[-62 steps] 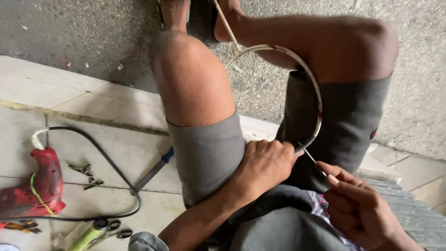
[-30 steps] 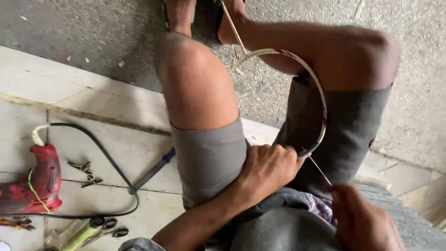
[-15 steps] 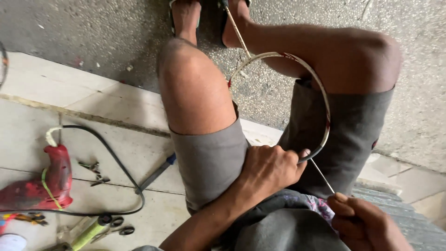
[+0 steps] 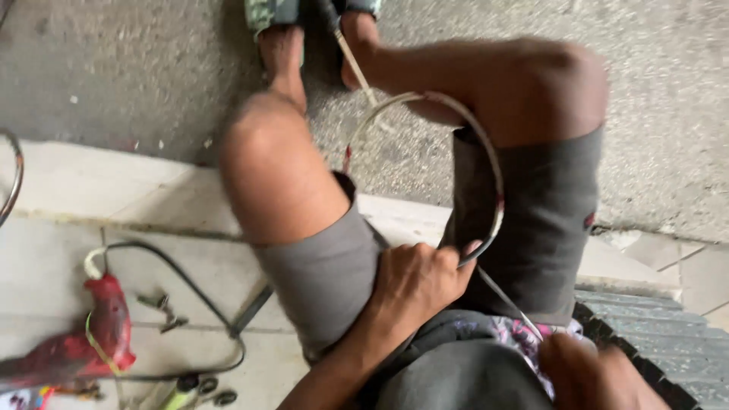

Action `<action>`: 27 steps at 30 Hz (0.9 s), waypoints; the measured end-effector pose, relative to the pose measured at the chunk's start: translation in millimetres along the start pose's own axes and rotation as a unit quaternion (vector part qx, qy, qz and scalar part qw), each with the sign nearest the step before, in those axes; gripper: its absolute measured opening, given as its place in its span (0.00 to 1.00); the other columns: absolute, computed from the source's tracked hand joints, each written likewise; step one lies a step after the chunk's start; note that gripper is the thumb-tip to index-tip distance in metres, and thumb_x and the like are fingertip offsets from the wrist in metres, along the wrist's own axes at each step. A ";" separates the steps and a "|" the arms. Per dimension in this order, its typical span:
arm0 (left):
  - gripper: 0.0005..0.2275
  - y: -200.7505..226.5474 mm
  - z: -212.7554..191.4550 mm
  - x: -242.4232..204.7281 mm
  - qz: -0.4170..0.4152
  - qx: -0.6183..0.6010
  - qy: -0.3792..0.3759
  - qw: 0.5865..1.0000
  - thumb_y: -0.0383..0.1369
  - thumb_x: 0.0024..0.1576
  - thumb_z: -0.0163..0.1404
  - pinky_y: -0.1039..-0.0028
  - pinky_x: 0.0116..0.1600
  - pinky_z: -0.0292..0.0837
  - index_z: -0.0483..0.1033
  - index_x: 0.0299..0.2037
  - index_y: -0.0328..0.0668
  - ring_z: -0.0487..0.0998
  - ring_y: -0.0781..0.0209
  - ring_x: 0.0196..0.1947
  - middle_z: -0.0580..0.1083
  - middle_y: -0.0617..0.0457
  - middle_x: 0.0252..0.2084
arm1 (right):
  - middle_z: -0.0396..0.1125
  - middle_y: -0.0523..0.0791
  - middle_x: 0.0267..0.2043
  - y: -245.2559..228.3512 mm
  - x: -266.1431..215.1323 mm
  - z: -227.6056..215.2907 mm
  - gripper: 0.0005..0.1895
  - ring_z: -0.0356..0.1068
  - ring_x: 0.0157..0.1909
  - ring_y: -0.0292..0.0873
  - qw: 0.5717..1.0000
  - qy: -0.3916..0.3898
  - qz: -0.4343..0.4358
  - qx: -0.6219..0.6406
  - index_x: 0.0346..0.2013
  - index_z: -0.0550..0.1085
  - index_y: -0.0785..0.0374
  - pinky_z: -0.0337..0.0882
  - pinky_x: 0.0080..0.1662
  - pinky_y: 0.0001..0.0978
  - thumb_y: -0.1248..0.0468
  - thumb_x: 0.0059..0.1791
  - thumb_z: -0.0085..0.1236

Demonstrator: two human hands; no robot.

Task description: Filing the inner frame of a badminton racket and threading string through the grommets.

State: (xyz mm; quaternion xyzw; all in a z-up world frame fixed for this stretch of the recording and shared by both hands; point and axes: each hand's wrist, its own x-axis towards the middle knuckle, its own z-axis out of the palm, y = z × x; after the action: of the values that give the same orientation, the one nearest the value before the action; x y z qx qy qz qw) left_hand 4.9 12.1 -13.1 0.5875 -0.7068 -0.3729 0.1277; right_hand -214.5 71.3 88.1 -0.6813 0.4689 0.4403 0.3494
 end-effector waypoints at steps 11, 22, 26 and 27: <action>0.19 6.2 -19.7 -5.5 0.002 -0.006 0.025 1.000 0.50 0.58 0.45 0.50 0.18 0.65 0.74 0.22 0.47 0.73 0.39 0.14 0.70 0.45 0.12 | 0.77 0.38 0.42 -24.4 -31.3 -37.0 0.16 0.79 0.38 0.32 0.884 0.327 0.062 0.328 0.47 0.78 0.52 0.73 0.39 0.27 0.60 0.45 0.56; 0.23 6.6 -20.8 -4.2 0.014 -0.009 0.054 0.998 0.51 0.59 0.45 0.55 0.16 0.62 0.71 0.17 0.47 0.71 0.45 0.11 0.68 0.49 0.10 | 0.60 0.38 0.18 -25.1 -16.2 -47.1 0.24 0.54 0.16 0.31 0.867 0.390 -0.041 0.308 0.58 0.73 0.52 0.62 0.24 0.17 0.69 0.47 0.52; 0.23 5.4 -20.2 -4.4 0.020 -0.011 0.056 0.998 0.51 0.59 0.44 0.56 0.16 0.62 0.71 0.17 0.47 0.71 0.46 0.10 0.68 0.50 0.10 | 0.64 0.36 0.20 -20.9 -10.4 -39.6 0.24 0.56 0.16 0.31 0.875 0.381 -0.057 0.293 0.58 0.73 0.49 0.64 0.24 0.16 0.70 0.48 0.51; 0.23 4.9 -19.8 -4.7 0.019 -0.012 0.056 0.998 0.51 0.59 0.44 0.56 0.16 0.62 0.71 0.17 0.47 0.71 0.46 0.10 0.68 0.50 0.10 | 0.64 0.36 0.20 -21.3 -10.2 -39.2 0.24 0.56 0.16 0.31 0.876 0.379 -0.057 0.293 0.58 0.73 0.49 0.64 0.24 0.16 0.70 0.48 0.51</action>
State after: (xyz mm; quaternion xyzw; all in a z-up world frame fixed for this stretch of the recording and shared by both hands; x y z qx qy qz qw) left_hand 14.8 9.2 5.1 0.5922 -0.7049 -0.3457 0.1813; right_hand -185.4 46.6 113.3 -0.6880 0.6335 -0.0298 0.3527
